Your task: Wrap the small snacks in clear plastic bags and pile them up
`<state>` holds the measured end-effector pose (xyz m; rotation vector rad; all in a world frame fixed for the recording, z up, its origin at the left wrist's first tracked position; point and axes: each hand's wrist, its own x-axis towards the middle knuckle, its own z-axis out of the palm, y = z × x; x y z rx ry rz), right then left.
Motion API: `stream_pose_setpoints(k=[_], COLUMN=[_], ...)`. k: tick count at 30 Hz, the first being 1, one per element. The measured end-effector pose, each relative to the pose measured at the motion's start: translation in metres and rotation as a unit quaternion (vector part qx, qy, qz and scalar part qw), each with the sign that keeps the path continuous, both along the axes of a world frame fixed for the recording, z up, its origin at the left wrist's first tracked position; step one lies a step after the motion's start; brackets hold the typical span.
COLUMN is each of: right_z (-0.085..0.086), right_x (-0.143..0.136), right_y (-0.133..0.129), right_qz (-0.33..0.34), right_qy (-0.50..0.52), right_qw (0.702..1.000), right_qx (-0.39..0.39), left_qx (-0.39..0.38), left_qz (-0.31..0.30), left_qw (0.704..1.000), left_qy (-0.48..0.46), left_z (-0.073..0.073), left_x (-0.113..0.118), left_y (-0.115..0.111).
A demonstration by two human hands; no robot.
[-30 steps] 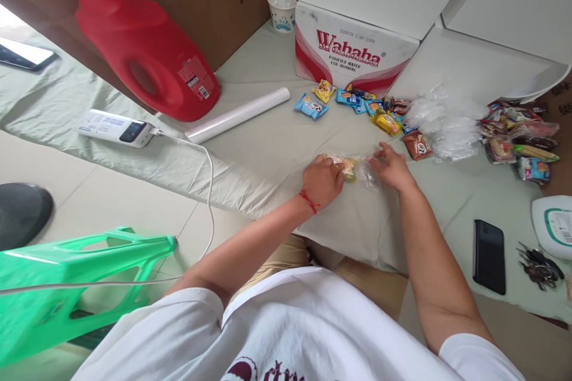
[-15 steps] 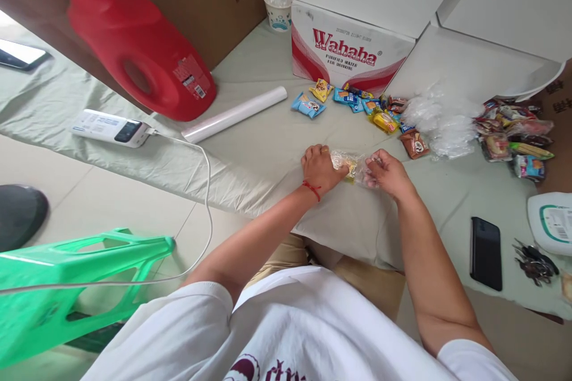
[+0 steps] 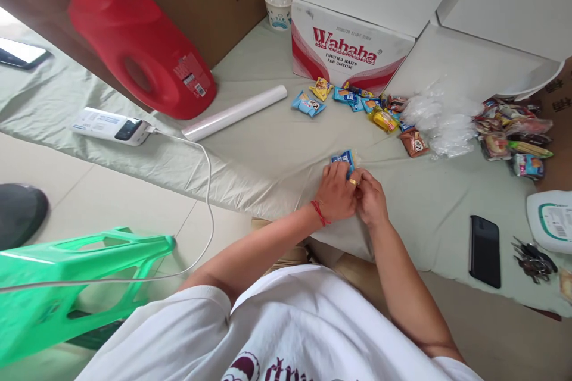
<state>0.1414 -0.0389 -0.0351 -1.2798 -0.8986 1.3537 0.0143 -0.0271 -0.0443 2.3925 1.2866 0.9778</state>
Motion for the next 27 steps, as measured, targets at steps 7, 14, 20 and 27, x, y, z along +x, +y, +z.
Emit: stream_pose_setpoints(k=[7, 14, 20, 27], right_z=[0.003, -0.001, 0.003, 0.008], right_x=[-0.003, -0.006, 0.006, 0.108], right_y=[-0.006, -0.005, -0.026, -0.040], right_qz=[-0.026, -0.082, -0.029, -0.178], right_qy=[0.120, 0.135, 0.018, -0.031], right_qw=[0.992, 0.987, 0.998, 0.983], right_qx=[-0.018, -0.001, -0.048, -0.016], left_qx=[-0.067, -0.388, -0.484, -0.557], left_qz=[-0.129, 0.101, 0.000, -0.128], left_qw=[0.950, 0.735, 0.635, 0.653], left_qy=[-0.276, -0.547, -0.601, -0.497], left_z=[-0.015, 0.013, 0.017, 0.011], left_x=[-0.011, -0.026, -0.014, 0.015], left_y=[-0.014, -0.003, 0.011, 0.042])
